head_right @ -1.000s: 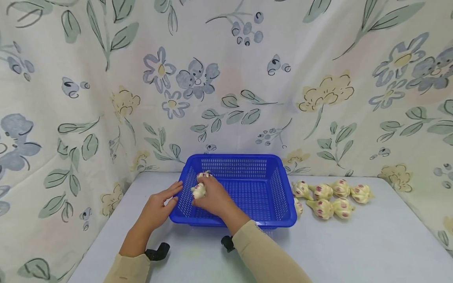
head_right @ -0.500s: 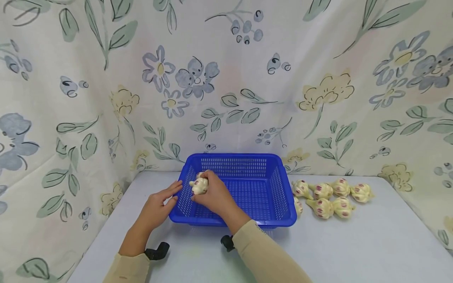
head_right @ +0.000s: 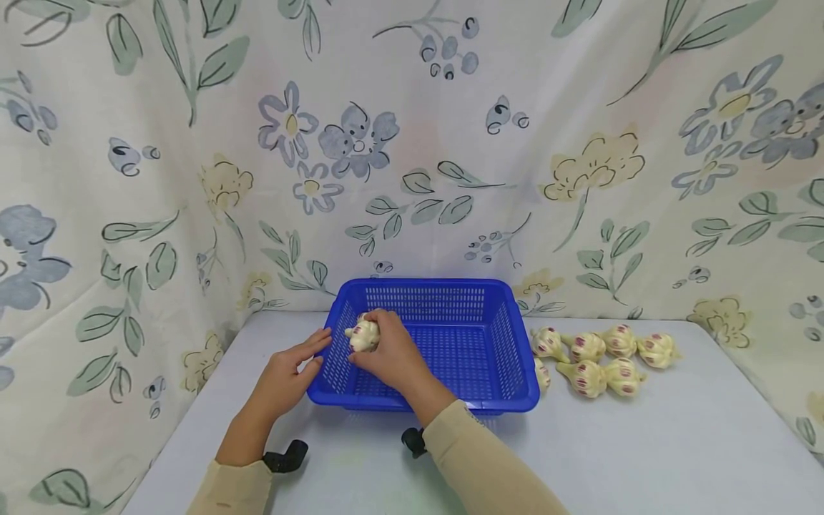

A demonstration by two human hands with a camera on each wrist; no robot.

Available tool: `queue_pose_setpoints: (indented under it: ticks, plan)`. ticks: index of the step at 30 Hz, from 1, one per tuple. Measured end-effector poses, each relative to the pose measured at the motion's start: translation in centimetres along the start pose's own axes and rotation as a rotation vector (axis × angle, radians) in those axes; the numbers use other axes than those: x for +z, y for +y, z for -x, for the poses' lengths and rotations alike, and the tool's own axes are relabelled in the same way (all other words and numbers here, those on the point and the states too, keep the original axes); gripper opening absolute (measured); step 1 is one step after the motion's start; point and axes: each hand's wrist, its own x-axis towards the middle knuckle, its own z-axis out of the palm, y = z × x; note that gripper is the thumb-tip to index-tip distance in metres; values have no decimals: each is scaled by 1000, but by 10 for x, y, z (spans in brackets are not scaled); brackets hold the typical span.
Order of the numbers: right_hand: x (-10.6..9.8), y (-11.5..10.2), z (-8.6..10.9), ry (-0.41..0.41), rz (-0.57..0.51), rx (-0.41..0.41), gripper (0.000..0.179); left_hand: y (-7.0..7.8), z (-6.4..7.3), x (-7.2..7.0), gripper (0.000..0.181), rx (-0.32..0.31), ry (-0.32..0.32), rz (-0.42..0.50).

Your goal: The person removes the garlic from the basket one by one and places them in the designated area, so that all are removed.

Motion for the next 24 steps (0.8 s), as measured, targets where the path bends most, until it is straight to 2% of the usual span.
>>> queue_pose_setpoints:
  ticks: [24]
  plan:
    - [-3,-4,2,4,-14,24,76,-2,0,1,41,1,4,8]
